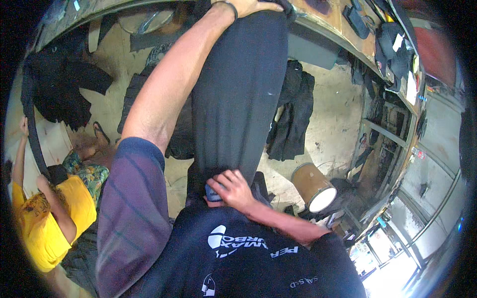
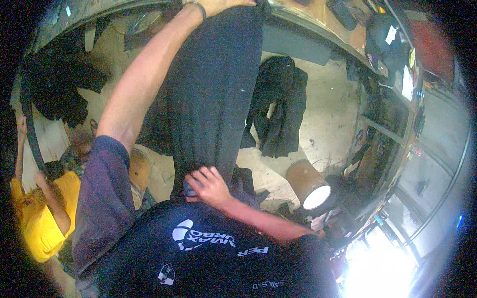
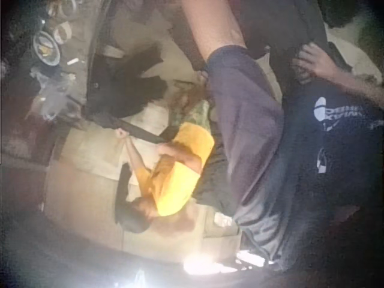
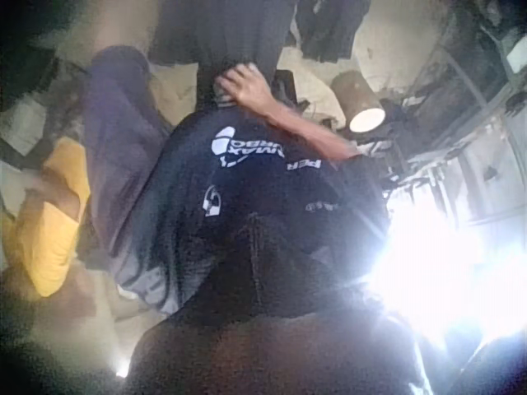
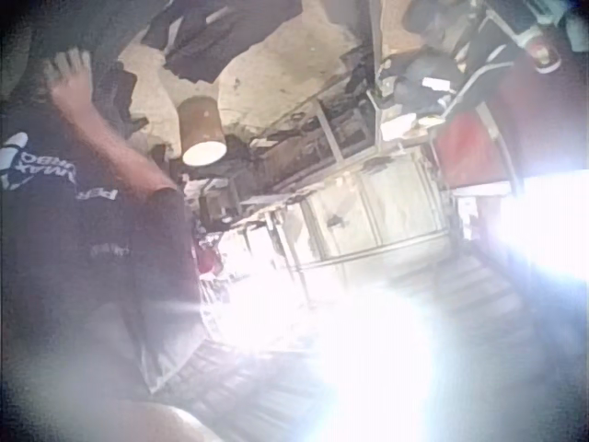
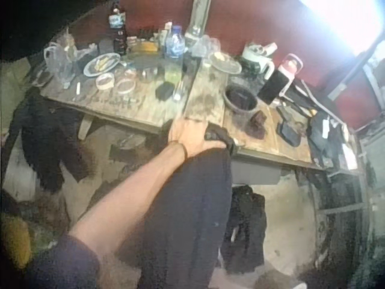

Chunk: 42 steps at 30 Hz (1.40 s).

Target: The person repeatedly rubs a small blue block over the surface of black garments laid on a wooden table, flipping and repositioning them to cover different areas. The person works one garment at a time, smoothing and rubbing the fabric while another person in a yellow shirt works nearby.

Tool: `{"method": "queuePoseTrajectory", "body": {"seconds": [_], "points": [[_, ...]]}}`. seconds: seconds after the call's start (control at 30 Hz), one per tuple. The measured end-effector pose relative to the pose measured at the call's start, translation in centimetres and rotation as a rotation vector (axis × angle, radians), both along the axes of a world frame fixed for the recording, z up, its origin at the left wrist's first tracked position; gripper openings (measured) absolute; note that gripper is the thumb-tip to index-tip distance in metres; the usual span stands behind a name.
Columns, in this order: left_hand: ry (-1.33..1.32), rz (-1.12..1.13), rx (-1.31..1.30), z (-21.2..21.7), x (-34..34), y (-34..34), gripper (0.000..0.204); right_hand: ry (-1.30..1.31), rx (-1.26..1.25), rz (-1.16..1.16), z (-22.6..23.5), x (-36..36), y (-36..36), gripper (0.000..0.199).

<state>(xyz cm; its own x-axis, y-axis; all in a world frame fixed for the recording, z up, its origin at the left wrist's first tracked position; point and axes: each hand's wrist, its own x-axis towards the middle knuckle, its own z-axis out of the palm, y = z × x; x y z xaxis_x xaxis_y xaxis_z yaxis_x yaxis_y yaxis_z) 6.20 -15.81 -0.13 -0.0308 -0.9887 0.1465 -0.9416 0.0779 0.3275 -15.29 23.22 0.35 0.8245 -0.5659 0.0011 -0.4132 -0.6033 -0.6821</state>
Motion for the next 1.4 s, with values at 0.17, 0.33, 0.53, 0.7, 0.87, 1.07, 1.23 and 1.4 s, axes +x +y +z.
{"method": "queuePoseTrajectory", "body": {"seconds": [0.17, 0.33, 0.53, 0.7, 0.87, 1.07, 1.23, 1.4], "points": [[-0.070, 0.040, -0.051, 0.4, 0.1, -0.3, 0.087, 0.012, -0.146, -0.253, -0.7, 1.9, -3.8, 0.069], [-0.012, 0.014, 0.094, 0.2, -0.1, 0.1, 0.091, 0.039, 0.007, -0.084, -0.6, -0.4, 0.0, 0.065], [0.013, 0.012, 0.038, 0.7, -0.6, 0.1, 0.089, 0.100, -0.219, -0.429, 0.0, 0.0, -4.6, 0.065], [0.043, 0.013, 0.045, 0.3, -0.6, -0.1, 0.092, -0.042, 0.189, -0.120, 0.5, -2.5, -0.1, 0.073], [-0.013, 0.027, -0.059, -0.4, -0.7, -0.2, 0.095, 0.076, -0.207, -0.488, 0.3, -1.7, -2.9, 0.054], [-0.074, 0.073, 0.100, -0.3, -0.6, 0.0, 0.091, 0.037, 0.010, -0.064, 1.0, -2.2, -1.2, 0.074], [-0.007, 0.018, -0.012, -0.6, -0.5, 0.6, 0.092, 0.104, -0.203, -0.414, -0.8, 2.8, -5.1, 0.072], [-0.001, 0.029, 0.021, -1.0, -0.2, 0.5, 0.094, -0.015, -0.040, -0.074, -1.7, -0.9, 5.0, 0.078]]}}
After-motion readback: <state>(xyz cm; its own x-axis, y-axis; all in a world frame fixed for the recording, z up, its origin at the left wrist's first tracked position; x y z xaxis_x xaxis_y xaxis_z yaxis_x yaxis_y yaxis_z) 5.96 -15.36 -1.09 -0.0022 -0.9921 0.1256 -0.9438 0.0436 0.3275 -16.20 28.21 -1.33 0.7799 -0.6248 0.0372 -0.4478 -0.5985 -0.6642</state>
